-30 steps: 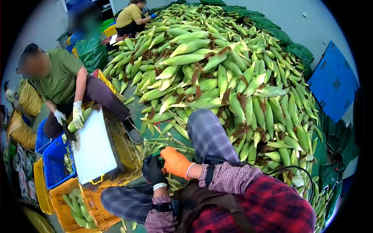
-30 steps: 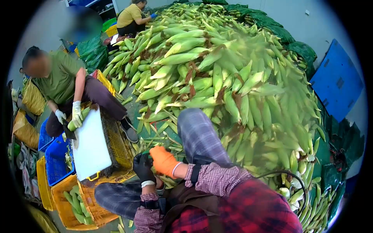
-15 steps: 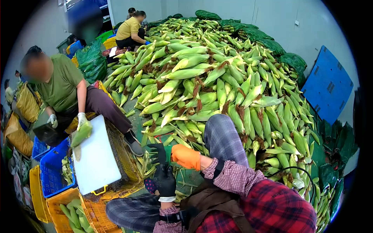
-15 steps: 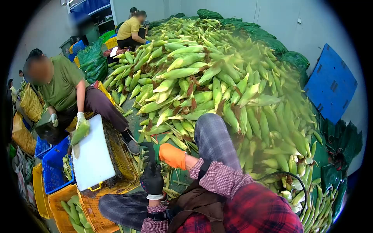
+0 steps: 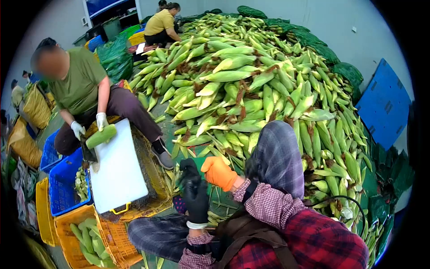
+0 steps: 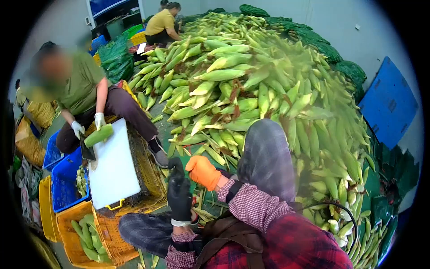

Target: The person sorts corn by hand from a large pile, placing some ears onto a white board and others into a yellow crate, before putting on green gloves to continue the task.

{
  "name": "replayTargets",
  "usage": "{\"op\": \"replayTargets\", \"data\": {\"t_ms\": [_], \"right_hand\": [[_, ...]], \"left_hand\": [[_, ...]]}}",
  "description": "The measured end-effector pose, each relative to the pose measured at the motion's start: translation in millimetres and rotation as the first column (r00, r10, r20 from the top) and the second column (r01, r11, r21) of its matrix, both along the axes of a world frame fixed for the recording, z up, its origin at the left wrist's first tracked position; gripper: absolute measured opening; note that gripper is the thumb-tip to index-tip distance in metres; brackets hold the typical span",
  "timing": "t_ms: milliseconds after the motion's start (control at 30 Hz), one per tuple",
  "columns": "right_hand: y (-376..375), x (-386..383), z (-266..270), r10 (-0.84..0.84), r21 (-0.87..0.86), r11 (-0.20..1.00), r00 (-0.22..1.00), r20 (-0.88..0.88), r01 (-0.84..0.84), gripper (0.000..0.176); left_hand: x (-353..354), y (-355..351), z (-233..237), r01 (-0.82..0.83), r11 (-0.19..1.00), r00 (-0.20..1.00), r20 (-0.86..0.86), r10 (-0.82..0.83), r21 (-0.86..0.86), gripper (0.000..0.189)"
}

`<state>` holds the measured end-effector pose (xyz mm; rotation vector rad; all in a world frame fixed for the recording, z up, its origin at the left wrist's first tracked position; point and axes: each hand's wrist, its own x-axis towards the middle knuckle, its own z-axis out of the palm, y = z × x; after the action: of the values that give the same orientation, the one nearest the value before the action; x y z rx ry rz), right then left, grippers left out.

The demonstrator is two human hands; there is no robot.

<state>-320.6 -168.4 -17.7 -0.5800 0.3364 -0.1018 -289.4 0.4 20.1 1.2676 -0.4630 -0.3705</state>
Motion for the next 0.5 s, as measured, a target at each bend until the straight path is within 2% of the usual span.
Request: {"op": "replayTargets", "data": {"t_ms": [33,67,100,133,167,200,233,267,300,333,367,400,467,500], "right_hand": [[13.5,0.2,-8.2,-0.073,-0.120,0.990,0.997,-0.022,0.070,0.017],[23.2,1.8,-14.1,-0.033,-0.080,0.996,0.999,-0.017,0.032,0.015],[21.3,8.4,-26.2,0.205,-0.833,0.543,0.979,0.008,-0.107,0.014],[19.5,14.8,-39.3,0.196,-0.950,-0.297,0.980,0.032,0.091,0.016],[28.1,16.5,-68.3,0.158,-0.999,0.007,0.986,0.051,0.051,0.020],[34.5,12.6,-70.1,0.165,-0.967,0.254,0.986,0.014,-0.029,0.024],[40.8,8.7,-72.3,0.154,-0.858,0.506,0.988,-0.012,-0.089,0.028],[47.1,4.6,-74.3,0.122,-0.697,0.707,0.992,-0.042,-0.116,0.034],[44.4,7.2,-106.5,0.129,-0.355,0.916,0.974,-0.187,-0.190,0.033],[48.0,7.7,-111.9,0.139,-0.364,0.912,0.978,-0.159,-0.188,0.033],[51.4,8.2,-117.1,0.148,-0.373,0.909,0.980,-0.130,-0.186,0.034],[55.8,3.1,-121.4,0.180,-0.711,0.700,0.980,0.081,-0.069,0.035],[64.9,3.6,-97.9,0.342,-0.795,0.602,0.922,0.182,-0.066,0.035],[69.7,10.5,-84.1,0.419,-0.609,0.744,0.902,0.104,-0.276,0.035]], "left_hand": [[4.7,0.3,4.1,-0.052,0.999,0.994,0.096,0.052,0.001,0.012],[7.4,8.1,22.3,-0.045,0.999,0.997,-0.056,0.045,-0.001,0.015],[11.1,12.1,33.1,-0.040,0.999,0.979,-0.199,0.037,-0.011,0.018],[12.4,12.6,20.5,-0.040,0.997,0.998,-0.041,0.043,0.071,0.018],[12.7,12.9,-4.6,-0.058,0.987,0.992,0.118,0.041,0.151,0.018],[14.0,12.1,-18.1,-0.090,0.968,0.962,0.271,0.024,0.234,0.018],[6.6,14.4,5.3,-0.200,0.955,0.827,0.560,0.044,0.221,0.017],[-0.5,20.6,25.8,-0.242,0.923,0.737,0.676,-0.026,0.299,0.016],[-5.4,24.0,44.8,-0.294,0.883,0.631,0.768,-0.108,0.366,0.016],[-6.7,24.4,52.8,-0.354,0.837,0.513,0.835,-0.199,0.417,0.015],[-9.2,27.0,42.9,-0.282,0.843,0.600,0.769,-0.218,0.459,0.015],[-13.1,28.1,31.6,-0.260,0.870,0.712,0.692,-0.121,0.419,0.016],[-19.2,29.0,7.9,-0.236,0.918,0.874,0.483,0.057,0.319,0.017],[-21.6,27.4,-3.4,-0.146,0.967,0.977,0.182,0.108,0.210,0.020]]}}
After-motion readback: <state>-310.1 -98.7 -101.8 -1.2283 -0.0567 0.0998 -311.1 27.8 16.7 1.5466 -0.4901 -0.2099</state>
